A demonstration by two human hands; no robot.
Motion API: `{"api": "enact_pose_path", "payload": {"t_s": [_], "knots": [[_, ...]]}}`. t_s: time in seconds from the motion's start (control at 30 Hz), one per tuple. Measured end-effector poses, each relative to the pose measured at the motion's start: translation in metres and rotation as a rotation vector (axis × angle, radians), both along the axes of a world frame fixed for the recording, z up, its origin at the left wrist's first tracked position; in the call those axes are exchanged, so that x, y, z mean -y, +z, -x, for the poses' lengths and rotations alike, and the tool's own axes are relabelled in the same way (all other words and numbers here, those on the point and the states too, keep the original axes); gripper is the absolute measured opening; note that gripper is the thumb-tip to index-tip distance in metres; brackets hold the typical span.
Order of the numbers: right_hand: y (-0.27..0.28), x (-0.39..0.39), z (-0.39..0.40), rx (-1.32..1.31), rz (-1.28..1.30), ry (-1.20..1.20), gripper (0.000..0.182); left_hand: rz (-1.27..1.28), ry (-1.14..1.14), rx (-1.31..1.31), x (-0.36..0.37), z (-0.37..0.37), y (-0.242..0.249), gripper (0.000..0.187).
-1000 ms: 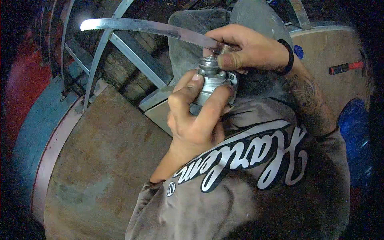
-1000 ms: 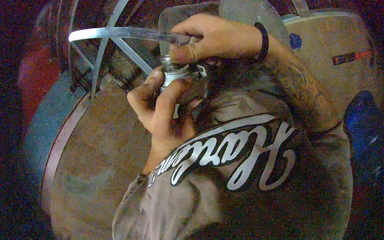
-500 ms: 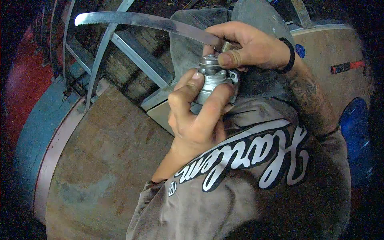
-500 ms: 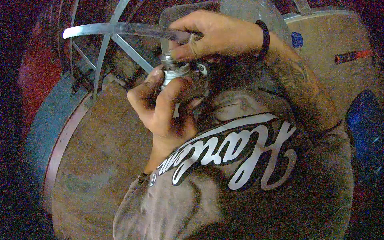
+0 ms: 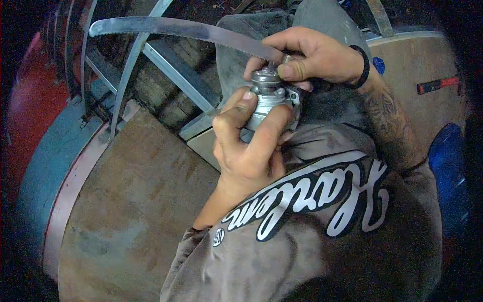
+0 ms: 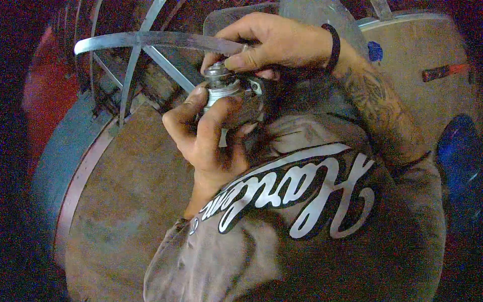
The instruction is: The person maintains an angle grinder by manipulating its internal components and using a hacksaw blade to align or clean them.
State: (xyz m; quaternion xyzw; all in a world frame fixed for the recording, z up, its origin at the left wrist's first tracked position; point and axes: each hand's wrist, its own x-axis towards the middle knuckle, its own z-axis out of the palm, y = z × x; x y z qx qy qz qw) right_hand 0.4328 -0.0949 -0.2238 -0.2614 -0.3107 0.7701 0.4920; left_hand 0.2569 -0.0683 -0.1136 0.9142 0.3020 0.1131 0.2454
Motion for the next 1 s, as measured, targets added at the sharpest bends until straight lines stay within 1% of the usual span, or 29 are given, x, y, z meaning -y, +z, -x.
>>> {"api": "enact_pose_path", "payload": {"t_s": [0.13,0.2,0.33,0.4,0.43,0.5,0.6,0.73,0.83,0.9,0.93,1.0], "knots": [[-0.001,-0.001,0.003,-0.010,0.030,-0.021,0.057,0.012,0.019,0.004,0.001,0.000,0.001,0.042],[0.001,-0.002,0.004,0.081,-0.026,-0.036,0.054,0.005,0.005,-0.008,0.001,0.002,0.002,0.042],[0.004,-0.002,0.007,0.141,-0.016,-0.121,0.052,0.029,0.019,-0.035,0.000,0.002,0.003,0.043],[0.007,-0.002,0.001,0.161,0.069,0.025,0.054,0.035,0.017,-0.048,-0.001,0.001,0.003,0.042],[0.004,-0.002,0.002,0.157,0.068,0.026,0.054,0.035,0.014,-0.065,-0.001,0.001,0.005,0.042],[-0.002,0.001,0.003,-0.012,0.005,-0.023,0.055,0.034,0.011,-0.082,-0.002,0.000,0.005,0.042],[-0.002,0.003,0.000,0.001,-0.037,-0.027,0.057,0.022,0.007,-0.073,-0.001,0.000,0.005,0.043],[-0.003,0.002,0.002,-0.001,-0.033,-0.021,0.056,0.018,0.015,-0.087,0.000,0.000,0.007,0.044],[0.000,0.006,0.000,0.040,-0.005,-0.023,0.052,0.024,0.017,-0.086,-0.001,-0.002,0.007,0.044],[0.013,0.012,-0.001,0.173,0.053,-0.162,0.045,0.020,0.003,-0.058,-0.004,-0.003,0.004,0.043],[0.025,0.007,0.007,0.193,0.053,-0.153,0.045,0.018,-0.010,-0.031,-0.015,0.010,0.006,0.043],[0.054,0.018,-0.004,0.364,0.193,-0.161,0.040,0.023,-0.023,-0.023,-0.018,0.009,0.012,0.041]]}}
